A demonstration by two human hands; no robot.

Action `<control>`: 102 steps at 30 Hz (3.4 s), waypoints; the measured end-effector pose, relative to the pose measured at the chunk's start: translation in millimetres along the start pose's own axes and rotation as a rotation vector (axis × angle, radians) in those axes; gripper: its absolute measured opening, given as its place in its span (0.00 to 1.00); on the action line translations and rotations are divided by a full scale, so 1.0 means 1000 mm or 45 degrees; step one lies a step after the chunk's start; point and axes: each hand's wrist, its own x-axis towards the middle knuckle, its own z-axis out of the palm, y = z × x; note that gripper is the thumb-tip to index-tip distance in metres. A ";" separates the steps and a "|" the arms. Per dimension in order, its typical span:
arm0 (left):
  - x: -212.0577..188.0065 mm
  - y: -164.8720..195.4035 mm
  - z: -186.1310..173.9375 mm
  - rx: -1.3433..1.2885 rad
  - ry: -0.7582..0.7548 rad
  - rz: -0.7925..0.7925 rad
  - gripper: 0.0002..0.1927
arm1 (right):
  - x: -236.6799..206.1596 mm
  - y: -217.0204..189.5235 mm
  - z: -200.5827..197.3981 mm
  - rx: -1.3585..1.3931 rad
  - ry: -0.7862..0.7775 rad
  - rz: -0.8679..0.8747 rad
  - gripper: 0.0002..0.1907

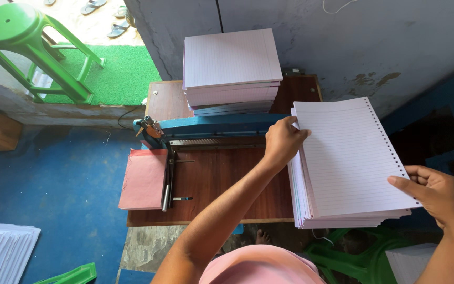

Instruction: The person places lined paper sheets into a binding machine, then inserts a printed cover sheet and closes the notebook. The person repeats this process for multiple notebooks, stacking finished units on the table.

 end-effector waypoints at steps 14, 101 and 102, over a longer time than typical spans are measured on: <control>-0.027 -0.009 0.019 -0.147 -0.121 -0.004 0.46 | 0.029 0.007 -0.004 -0.248 -0.091 -0.081 0.57; 0.081 -0.065 -0.158 0.683 0.416 0.134 0.38 | 0.162 -0.315 0.191 -1.030 -0.259 -1.395 0.09; 0.079 -0.068 -0.155 0.622 0.528 0.247 0.33 | 0.162 -0.313 0.192 -1.027 -0.236 -1.435 0.09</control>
